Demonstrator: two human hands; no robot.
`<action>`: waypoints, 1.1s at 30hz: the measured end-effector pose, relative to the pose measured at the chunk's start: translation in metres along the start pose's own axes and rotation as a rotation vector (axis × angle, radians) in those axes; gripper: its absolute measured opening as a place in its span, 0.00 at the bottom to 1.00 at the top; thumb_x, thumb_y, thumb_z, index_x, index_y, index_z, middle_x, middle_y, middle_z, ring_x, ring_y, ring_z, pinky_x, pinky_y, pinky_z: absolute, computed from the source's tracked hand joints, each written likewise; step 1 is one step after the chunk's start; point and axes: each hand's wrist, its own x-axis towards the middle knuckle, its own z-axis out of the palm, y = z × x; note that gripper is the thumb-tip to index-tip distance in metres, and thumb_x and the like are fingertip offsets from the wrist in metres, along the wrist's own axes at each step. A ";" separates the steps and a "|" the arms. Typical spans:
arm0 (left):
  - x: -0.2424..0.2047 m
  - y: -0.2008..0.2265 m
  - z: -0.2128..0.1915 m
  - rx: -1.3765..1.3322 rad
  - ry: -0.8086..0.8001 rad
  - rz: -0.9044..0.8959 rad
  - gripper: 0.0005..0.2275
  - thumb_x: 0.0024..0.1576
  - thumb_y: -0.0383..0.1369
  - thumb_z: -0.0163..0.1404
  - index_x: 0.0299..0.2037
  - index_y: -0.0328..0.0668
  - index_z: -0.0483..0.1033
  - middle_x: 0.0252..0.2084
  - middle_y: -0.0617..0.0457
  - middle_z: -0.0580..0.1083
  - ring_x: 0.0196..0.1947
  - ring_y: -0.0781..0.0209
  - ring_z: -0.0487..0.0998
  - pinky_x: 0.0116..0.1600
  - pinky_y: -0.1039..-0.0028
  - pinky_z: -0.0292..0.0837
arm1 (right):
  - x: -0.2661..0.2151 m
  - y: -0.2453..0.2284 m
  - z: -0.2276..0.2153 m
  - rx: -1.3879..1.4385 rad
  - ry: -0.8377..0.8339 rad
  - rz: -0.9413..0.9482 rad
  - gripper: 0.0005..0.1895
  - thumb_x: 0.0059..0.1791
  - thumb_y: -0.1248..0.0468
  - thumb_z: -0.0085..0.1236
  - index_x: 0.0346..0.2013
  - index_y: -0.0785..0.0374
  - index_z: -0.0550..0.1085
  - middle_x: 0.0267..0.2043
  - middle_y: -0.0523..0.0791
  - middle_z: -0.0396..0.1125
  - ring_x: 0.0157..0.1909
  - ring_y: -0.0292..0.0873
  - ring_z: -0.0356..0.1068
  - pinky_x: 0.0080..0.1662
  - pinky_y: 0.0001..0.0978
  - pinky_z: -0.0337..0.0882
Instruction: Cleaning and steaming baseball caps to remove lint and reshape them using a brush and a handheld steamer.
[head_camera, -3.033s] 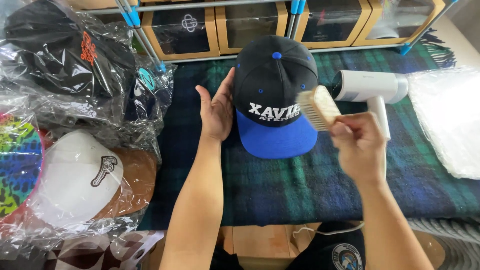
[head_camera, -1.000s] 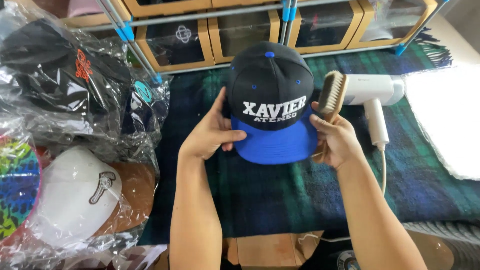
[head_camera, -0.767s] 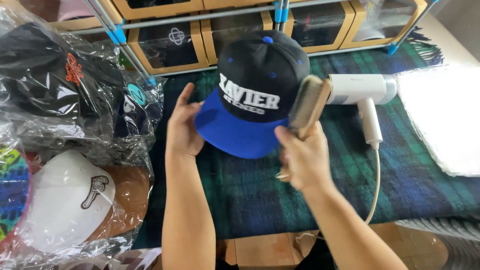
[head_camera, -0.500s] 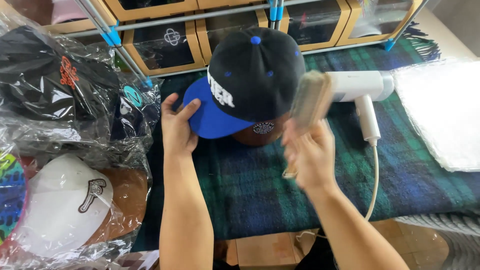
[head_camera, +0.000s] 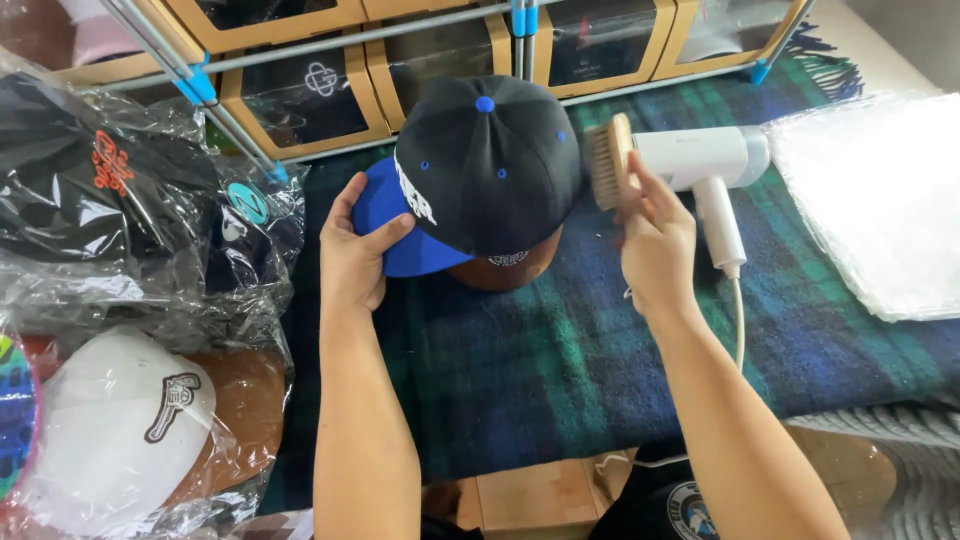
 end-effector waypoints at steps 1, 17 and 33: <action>0.001 0.002 0.002 0.002 -0.004 0.001 0.41 0.39 0.19 0.71 0.67 0.41 0.68 0.54 0.37 0.72 0.50 0.46 0.78 0.50 0.64 0.81 | -0.010 -0.014 0.000 0.002 0.004 0.000 0.19 0.58 0.67 0.51 0.63 0.48 0.74 0.25 0.45 0.64 0.17 0.35 0.60 0.21 0.21 0.63; -0.001 -0.004 -0.004 0.006 -0.008 0.000 0.43 0.38 0.17 0.70 0.68 0.39 0.67 0.54 0.36 0.71 0.51 0.42 0.78 0.50 0.62 0.81 | -0.067 -0.008 0.025 -0.024 -0.026 -0.115 0.23 0.61 0.55 0.39 0.73 0.48 0.62 0.28 0.44 0.61 0.23 0.37 0.63 0.24 0.26 0.67; 0.002 -0.002 -0.006 0.049 -0.022 -0.014 0.43 0.38 0.18 0.70 0.69 0.41 0.66 0.57 0.35 0.70 0.54 0.40 0.76 0.52 0.60 0.80 | -0.036 -0.030 0.000 -0.180 -0.055 -0.231 0.24 0.60 0.68 0.40 0.73 0.55 0.64 0.30 0.45 0.65 0.26 0.37 0.61 0.27 0.28 0.64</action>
